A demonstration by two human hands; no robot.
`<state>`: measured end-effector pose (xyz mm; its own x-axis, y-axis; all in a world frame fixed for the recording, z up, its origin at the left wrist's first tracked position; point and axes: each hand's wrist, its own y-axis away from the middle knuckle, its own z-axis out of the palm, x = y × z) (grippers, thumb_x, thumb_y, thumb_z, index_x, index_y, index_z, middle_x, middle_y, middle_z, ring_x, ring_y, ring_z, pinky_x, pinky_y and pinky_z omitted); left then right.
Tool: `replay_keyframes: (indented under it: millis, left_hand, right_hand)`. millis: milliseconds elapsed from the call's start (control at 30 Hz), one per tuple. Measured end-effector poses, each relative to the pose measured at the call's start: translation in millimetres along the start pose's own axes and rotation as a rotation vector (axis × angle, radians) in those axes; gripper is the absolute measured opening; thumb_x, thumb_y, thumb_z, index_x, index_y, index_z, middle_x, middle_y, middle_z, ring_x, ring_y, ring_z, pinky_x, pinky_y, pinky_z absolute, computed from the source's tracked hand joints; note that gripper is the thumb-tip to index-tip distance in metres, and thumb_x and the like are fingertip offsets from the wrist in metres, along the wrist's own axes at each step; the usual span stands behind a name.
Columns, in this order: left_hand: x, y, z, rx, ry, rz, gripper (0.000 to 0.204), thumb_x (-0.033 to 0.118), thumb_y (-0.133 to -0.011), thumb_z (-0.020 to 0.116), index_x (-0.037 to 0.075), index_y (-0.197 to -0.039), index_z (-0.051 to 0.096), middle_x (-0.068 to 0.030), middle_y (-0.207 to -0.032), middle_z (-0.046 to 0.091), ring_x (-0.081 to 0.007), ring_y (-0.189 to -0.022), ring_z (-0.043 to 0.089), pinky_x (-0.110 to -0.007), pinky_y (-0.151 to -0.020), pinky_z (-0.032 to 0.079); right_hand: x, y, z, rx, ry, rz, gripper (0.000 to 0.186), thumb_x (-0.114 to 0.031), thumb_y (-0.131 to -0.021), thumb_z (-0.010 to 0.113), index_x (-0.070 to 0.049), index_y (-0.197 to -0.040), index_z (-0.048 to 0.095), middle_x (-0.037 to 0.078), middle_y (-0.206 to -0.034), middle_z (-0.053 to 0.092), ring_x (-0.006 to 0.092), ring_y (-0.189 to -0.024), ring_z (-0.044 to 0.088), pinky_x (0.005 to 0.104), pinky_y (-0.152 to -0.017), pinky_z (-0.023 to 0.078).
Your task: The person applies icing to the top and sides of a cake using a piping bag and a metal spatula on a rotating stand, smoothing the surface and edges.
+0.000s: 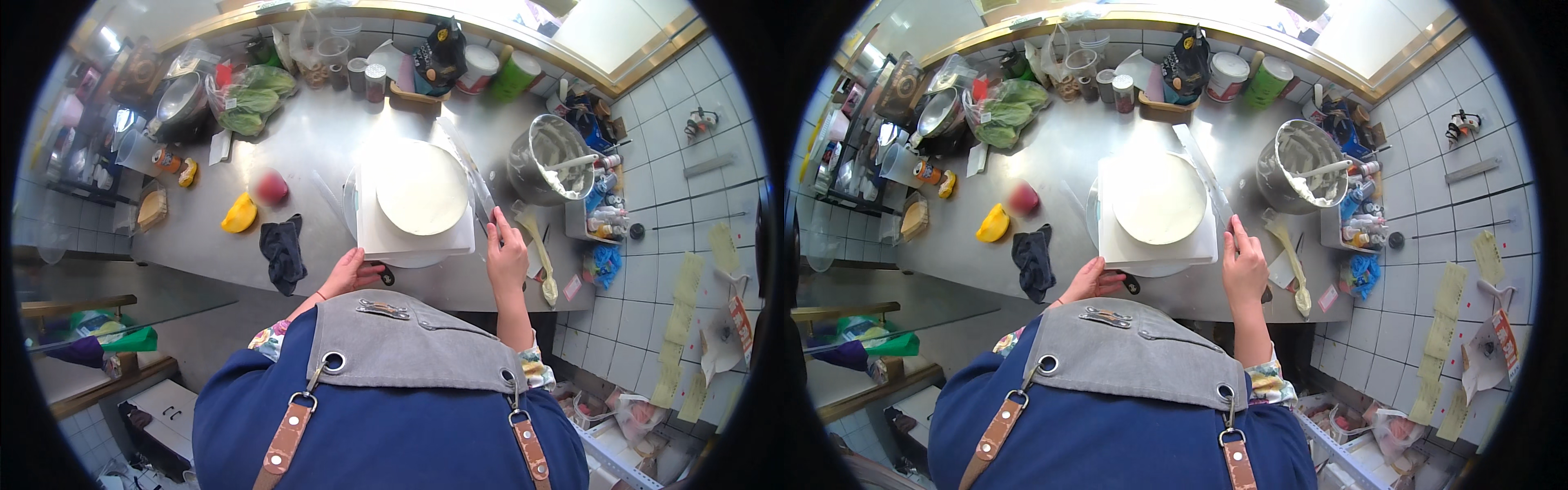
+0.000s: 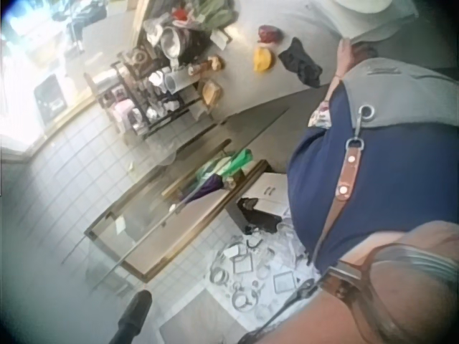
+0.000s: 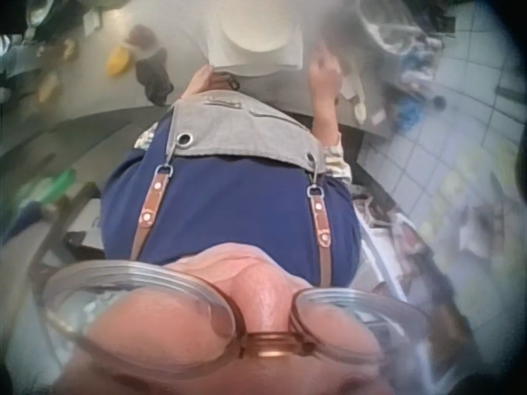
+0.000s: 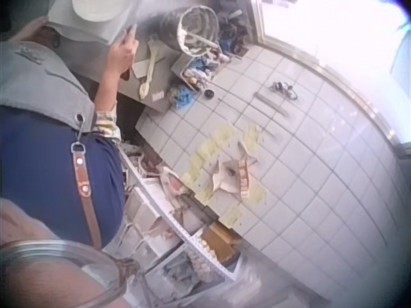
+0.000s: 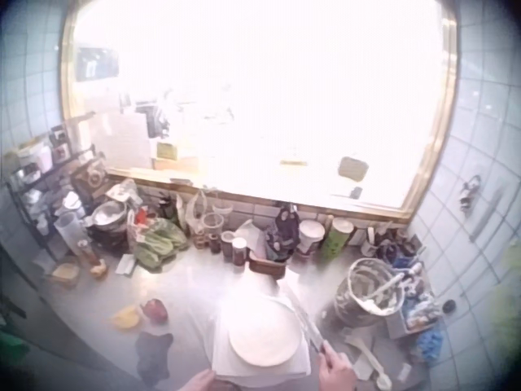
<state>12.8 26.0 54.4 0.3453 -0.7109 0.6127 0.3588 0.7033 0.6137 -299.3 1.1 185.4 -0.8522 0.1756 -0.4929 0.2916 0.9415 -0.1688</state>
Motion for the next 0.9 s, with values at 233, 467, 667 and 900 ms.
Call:
replay_keyframes:
  millis: [233, 467, 667, 900]
  left_hand:
    - [14, -1, -4, 0.049, -0.021, 0.080, 0.042, 0.038, -0.106, 0.038, 0.006, -0.131, 0.048, -0.0095, -0.126, 0.059, -0.0234, -0.111, 0.061, -0.041, -0.095, 0.051]
    - [13, -1, -2, 0.047, -0.025, 0.090, 0.044, 0.039, -0.106, 0.038, 0.006, -0.133, 0.047, -0.0087, -0.126, 0.059, -0.0213, -0.109, 0.062, -0.039, -0.095, 0.052]
    - [10, -3, -6, 0.029, -0.046, 0.095, 0.043, 0.039, -0.105, 0.039, 0.008, -0.133, 0.048, -0.0071, -0.125, 0.061, -0.0195, -0.107, 0.063, -0.037, -0.094, 0.051]
    - [7, -4, -6, 0.034, -0.041, 0.108, 0.044, 0.040, -0.105, 0.039, 0.008, -0.133, 0.049, -0.0076, -0.124, 0.062, -0.0197, -0.106, 0.063, -0.036, -0.094, 0.049]
  right_hand:
    - [-3, -4, 3, -0.071, 0.029, 0.006, 0.034, -0.034, -0.096, 0.057, -0.024, -0.128, 0.064, 0.006, -0.082, 0.061, 0.0273, -0.070, 0.064, 0.0434, -0.065, 0.052]
    - [-1, 0, 7, -0.072, 0.027, -0.011, 0.033, -0.035, -0.096, 0.057, -0.025, -0.127, 0.065, 0.007, -0.083, 0.061, 0.0289, -0.071, 0.064, 0.0438, -0.066, 0.052]
    - [-5, 13, 5, -0.105, 0.070, -0.080, 0.032, -0.035, -0.095, 0.059, -0.026, -0.124, 0.066, 0.007, -0.082, 0.061, 0.0297, -0.072, 0.065, 0.0433, -0.065, 0.052]
    - [-7, 56, -28, -0.504, -0.264, -0.198, 0.030, -0.024, -0.092, 0.064, -0.024, -0.122, 0.069, 0.008, -0.082, 0.065, 0.0253, -0.074, 0.065, 0.0330, -0.071, 0.051]
